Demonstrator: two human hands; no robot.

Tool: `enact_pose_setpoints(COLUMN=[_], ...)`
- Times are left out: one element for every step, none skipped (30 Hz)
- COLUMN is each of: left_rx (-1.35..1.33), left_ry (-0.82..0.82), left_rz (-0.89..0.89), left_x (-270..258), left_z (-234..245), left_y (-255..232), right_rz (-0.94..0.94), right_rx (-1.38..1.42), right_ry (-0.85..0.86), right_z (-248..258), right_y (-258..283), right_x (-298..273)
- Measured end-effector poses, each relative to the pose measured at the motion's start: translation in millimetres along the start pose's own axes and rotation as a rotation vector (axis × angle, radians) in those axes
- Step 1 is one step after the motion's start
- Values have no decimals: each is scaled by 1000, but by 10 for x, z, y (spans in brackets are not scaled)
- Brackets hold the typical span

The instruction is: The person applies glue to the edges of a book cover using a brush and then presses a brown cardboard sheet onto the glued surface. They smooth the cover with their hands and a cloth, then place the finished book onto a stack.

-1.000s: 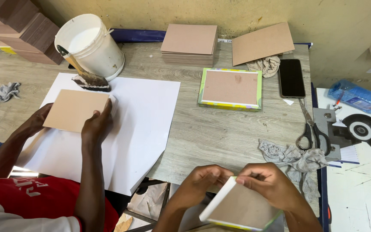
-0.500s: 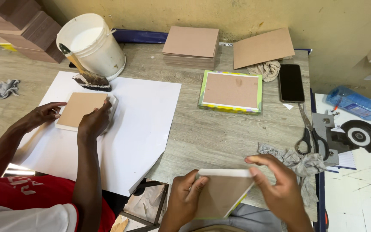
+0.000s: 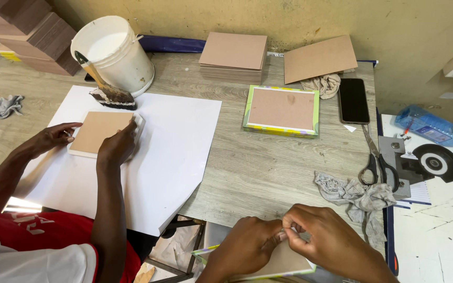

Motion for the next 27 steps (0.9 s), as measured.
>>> enact_pose_setpoints(left_rx=[0, -62, -123, -122, -233, -345, -346, -436, -525, -526, -559, -593, -591, -612, -636, -636, -576, -516, -514, -466, -419, -417, -438, -459, -459, -470, -483], left_ry=[-5, -5, -3, -6, 7, 21, 24, 61, 93, 93, 86, 79, 80, 53, 24, 22, -2, -24, -21, -9, 0, 2, 80, 159, 156, 154, 154], left_rz=[2, -2, -8, -8, -19, -28, -29, 69, 170, 172, 185, 198, 199, 184, 170, 171, 164, 157, 155, 157, 161, 161, 180, 200, 199, 166, 133], left_x=[0, 4, 15, 6, -2, -7, -8, -10, -27, -41, -49, -56, -52, -47, -50, -45, -45, -44, -40, -36, -39, -54, -68, -87, -75, -60, -53], left_z=[-7, -17, -24, 28, 71, 113, 111, 71, 26, 49, 82, 116, 124, 153, 173, 148, 136, 124, 117, 108, 97, 120, 88, 57, 69, 85, 91], left_y=[36, 65, 95, 102, 101, 100, 165, 292, 416, 410, 414, 417, 393, 365, 336, 335, 331, 323, 325, 327, 329, 351, 375, 398, 398, 377, 356], right_rz=[5, 78, 151, 154, 302, 452, 448, 468, 491, 491, 483, 475, 475, 437, 400, 401, 130, -140, -142, -253, -363, -364, -301, -238, -235, -248, -263], right_rx=[-1, -42, -82, -83, -122, -162, -162, -142, -119, -118, -112, -106, -106, -26, 55, 56, 244, 427, 428, 522, 617, 618, 599, 580, 579, 557, 536], right_ry=[3, -52, -109, -109, -203, -295, -296, -309, -320, -320, -317, -314, -317, -320, -320, -319, -249, -172, -176, -116, -54, -56, -43, -30, -29, -30, -29], right_z=[-43, -43, -43, -73, -52, -39, 5, 57, 106, 73, 41, 11, 29, 61, 88, 50, -30, -155, -141, -193, -253, -261, -257, -256, -228, -203, -183], right_y=[-25, -4, 16, 0, 91, 174, 224, 286, 350, 313, 270, 229, 281, 303, 324, 330, 146, -33, -43, -116, -178, -190, -163, -135, -84, -44, -2], right_x=[-5, -15, -28, -11, -36, -81, -63, -55, -44, -65, -79, -92, -90, -76, -66, -68, -18, -21, -2, 9, 9, 10, 30, 49, 67, 84, 90])
Point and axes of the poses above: each hand's wrist, its own x-axis towards the middle knuckle, its own z-axis out of the back of the hand, y = z × x, the point moved 7 cm from there along x, towards the middle knuckle, and after that the axes turned 5 degrees about -x, right-handed, at the moved point
